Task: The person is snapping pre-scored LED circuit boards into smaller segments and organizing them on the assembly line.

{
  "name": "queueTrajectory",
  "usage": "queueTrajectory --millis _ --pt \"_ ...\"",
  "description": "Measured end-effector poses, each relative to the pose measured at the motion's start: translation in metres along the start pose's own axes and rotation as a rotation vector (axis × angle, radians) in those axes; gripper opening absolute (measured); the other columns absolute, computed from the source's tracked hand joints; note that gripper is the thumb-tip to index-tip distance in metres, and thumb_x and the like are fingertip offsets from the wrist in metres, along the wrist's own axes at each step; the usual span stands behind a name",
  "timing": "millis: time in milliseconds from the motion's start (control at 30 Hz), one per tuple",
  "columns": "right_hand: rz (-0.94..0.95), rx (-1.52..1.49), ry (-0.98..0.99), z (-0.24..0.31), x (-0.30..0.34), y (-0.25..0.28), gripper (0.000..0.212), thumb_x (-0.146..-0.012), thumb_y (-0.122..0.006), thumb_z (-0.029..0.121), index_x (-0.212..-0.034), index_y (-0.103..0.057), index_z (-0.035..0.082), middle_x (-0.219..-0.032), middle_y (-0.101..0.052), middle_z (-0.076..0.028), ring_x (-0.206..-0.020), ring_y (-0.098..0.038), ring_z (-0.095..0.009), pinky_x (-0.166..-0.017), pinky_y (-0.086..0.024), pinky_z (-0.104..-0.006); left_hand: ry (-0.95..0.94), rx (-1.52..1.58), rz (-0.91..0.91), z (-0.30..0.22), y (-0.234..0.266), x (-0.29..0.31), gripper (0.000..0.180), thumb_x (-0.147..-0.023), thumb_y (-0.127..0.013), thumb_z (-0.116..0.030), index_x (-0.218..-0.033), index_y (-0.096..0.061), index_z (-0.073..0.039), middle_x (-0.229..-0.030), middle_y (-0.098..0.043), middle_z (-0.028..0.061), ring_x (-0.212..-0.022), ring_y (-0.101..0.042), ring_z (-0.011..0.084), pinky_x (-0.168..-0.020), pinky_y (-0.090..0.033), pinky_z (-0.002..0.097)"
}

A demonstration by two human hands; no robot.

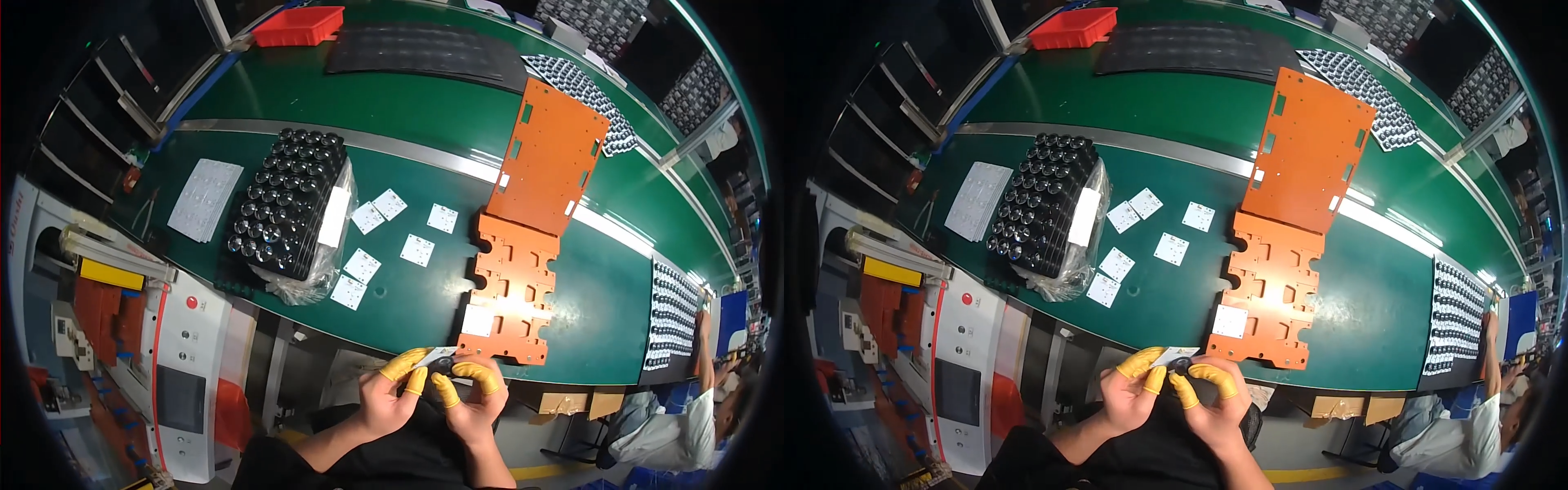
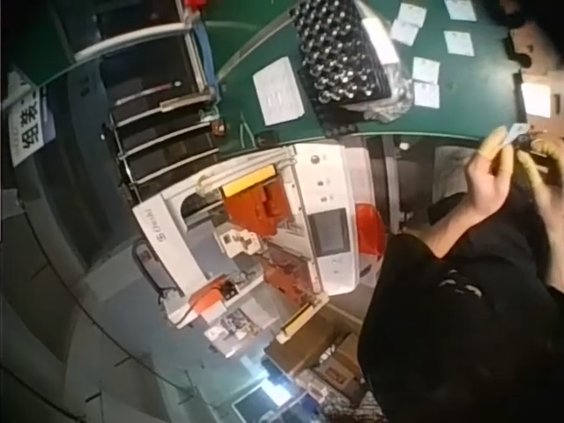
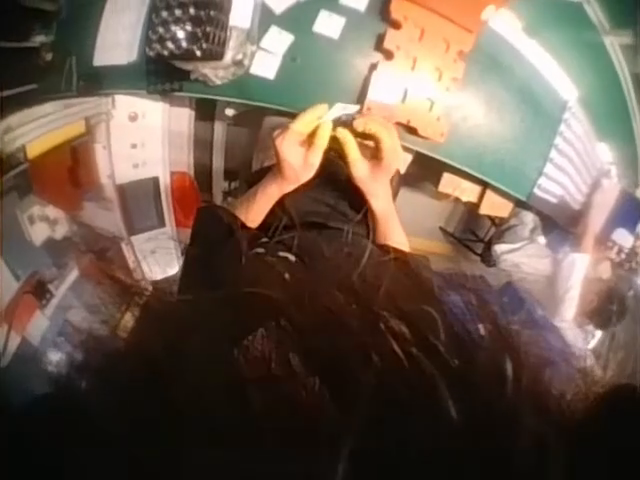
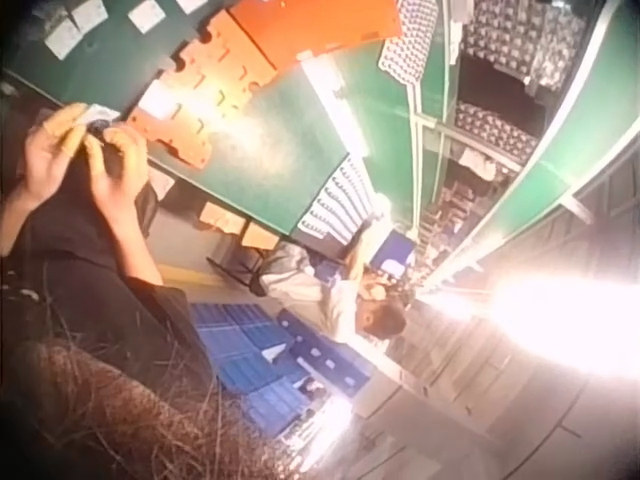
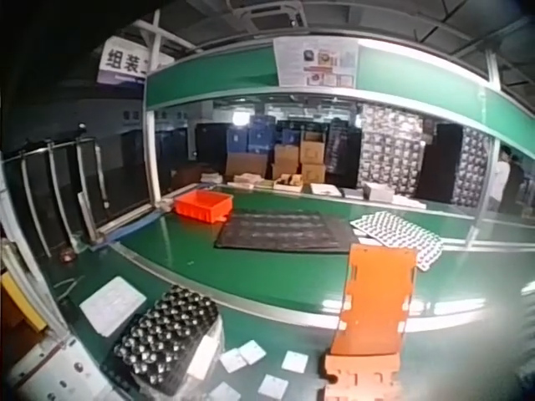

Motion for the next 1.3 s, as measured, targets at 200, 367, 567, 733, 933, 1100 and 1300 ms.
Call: queueTrajectory --millis 200,367,567,733,933,1100,1300 --pt "-0.024 0.055 0.074 0.007 0.002 0.008 0.030 -0.070 -0.083 0.001 -0.093 -0.063 -0.001 -0.093 -0.066 -0.014 -0.079 -0.066 -0.023 -0.070 -0.054 -0.0306 -0.051 0.089 0.029 -0.009 -0.011 0.003 0.028 -0.090 -0.056 0.007 -0.118 -0.054 0.010 -0.115 -0.066 0.0202 -0.103 -0.066 0.0226 -0.087 -0.055 0.0320" --pt "-0.022 0.022 0.045 0.006 0.004 0.013 0.031 -0.069 -0.083 0.001 -0.093 -0.064 -0.001 -0.089 -0.066 -0.014 -0.075 -0.066 -0.023 -0.068 -0.054 -0.0299 -0.045 0.251 0.016 -0.007 -0.017 0.007 0.026 -0.091 -0.054 0.009 -0.117 -0.051 0.009 -0.117 -0.065 0.0209 -0.105 -0.066 0.0243 -0.088 -0.054 0.0328" --pt "-0.034 -0.017 0.012 0.003 0.005 0.013 0.030 -0.070 -0.084 0.002 -0.092 -0.064 -0.002 -0.090 -0.067 -0.014 -0.076 -0.066 -0.021 -0.069 -0.054 -0.0293 -0.071 -0.103 0.112 -0.022 -0.018 0.000 0.032 -0.089 -0.057 0.006 -0.120 -0.057 0.010 -0.112 -0.068 0.0195 -0.095 -0.070 0.0233 -0.083 -0.055 0.0288" --pt "-0.067 -0.217 -0.116 -0.012 0.014 0.012 0.027 -0.073 -0.082 0.001 -0.092 -0.063 -0.004 -0.094 -0.066 -0.014 -0.080 -0.066 -0.020 -0.074 -0.054 -0.0286 -0.087 0.076 0.190 -0.026 -0.023 0.001 0.036 -0.087 -0.056 0.007 -0.122 -0.056 0.012 -0.120 -0.064 0.0241 -0.105 -0.066 0.0258 -0.093 -0.052 0.0342" --pt "-0.099 -0.306 -0.129 -0.010 0.019 0.011 0.024 -0.077 -0.078 -0.002 -0.093 -0.061 -0.003 -0.095 -0.063 -0.012 -0.082 -0.064 -0.020 -0.075 -0.054 -0.0311 -0.116 0.164 0.214 -0.026 -0.022 0.002 0.035 -0.086 -0.053 0.009 -0.121 -0.054 0.014 -0.119 -0.063 0.0252 -0.111 -0.064 0.0331 -0.097 -0.050 0.0401" --pt "-0.084 -0.139 0.030 0.013 0.018 0.008 0.024 -0.078 -0.077 -0.003 -0.093 -0.059 -0.003 -0.092 -0.059 -0.010 -0.084 -0.063 -0.020 -0.080 -0.055 -0.0356 -0.139 0.224 0.205 -0.027 -0.020 0.006 0.037 -0.085 -0.051 0.010 -0.121 -0.054 0.014 -0.118 -0.063 0.0270 -0.112 -0.063 0.0357 -0.097 -0.050 0.0408" --pt "-0.150 -0.336 -0.044 0.004 0.019 0.014 0.022 -0.076 -0.079 -0.002 -0.094 -0.064 -0.005 -0.088 -0.063 -0.013 -0.081 -0.067 -0.023 -0.077 -0.057 -0.0358 -0.122 0.273 0.197 -0.038 -0.019 0.002 0.036 -0.082 -0.060 0.004 -0.116 -0.057 0.014 -0.113 -0.065 0.0280 -0.106 -0.066 0.0332 -0.093 -0.052 0.0392"
Point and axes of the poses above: each hand's wrist, its own x-axis away from the middle knuckle, its own y-axis out of the back of the hand, z = x × y, the point moved 9 cm from there along -x, towards the middle knuckle
